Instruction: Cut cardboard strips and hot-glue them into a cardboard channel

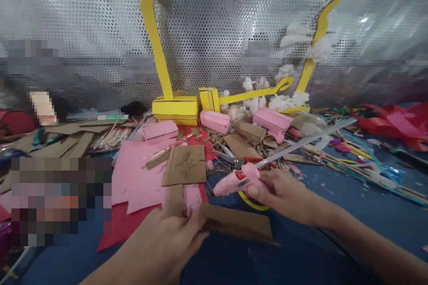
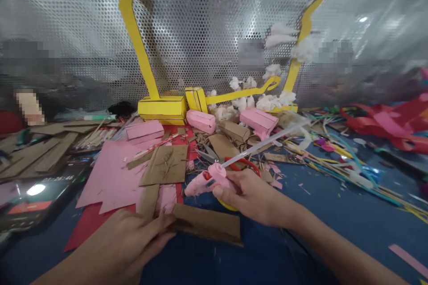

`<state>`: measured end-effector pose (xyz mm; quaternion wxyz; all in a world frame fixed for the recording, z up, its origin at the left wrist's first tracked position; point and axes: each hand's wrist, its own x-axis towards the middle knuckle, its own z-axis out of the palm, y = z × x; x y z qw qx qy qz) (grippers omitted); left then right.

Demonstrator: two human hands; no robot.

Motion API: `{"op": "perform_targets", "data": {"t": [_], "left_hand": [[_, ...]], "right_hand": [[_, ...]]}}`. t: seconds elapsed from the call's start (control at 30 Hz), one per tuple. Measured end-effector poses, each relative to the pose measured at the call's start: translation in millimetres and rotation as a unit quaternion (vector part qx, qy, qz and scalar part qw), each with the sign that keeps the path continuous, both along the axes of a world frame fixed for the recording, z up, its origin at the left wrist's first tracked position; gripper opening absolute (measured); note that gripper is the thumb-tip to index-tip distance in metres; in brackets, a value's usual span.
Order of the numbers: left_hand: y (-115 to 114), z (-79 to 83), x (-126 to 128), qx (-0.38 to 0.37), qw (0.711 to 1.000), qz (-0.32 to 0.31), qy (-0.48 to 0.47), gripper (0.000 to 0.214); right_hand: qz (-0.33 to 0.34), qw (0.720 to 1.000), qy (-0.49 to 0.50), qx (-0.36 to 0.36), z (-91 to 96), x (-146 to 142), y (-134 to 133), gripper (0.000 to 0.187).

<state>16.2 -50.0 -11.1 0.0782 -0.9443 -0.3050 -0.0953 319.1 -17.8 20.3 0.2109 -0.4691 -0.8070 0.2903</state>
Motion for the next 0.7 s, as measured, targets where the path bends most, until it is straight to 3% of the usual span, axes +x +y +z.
{"op": "perform_targets", "data": {"t": [0.17, 0.5, 0.7], "left_hand": [[-9, -4.8, 4, -0.004, 0.999, 0.044, -0.006, 0.028], [-17, -7.9, 0, -0.066, 0.997, 0.035, -0.03, 0.039], [-14, -1.7, 1, -0.044, 0.998, 0.042, -0.026, 0.032]], "right_hand": [[0.011, 1.0, -0.015, 0.017, 4.5, -8, -4, 0.046], [0.008, 0.992, -0.09, 0.084, -2.4, -12, -1, 0.041], [0.018, 0.998, -0.042, 0.035, 0.9, -19, -4, 0.038]]}}
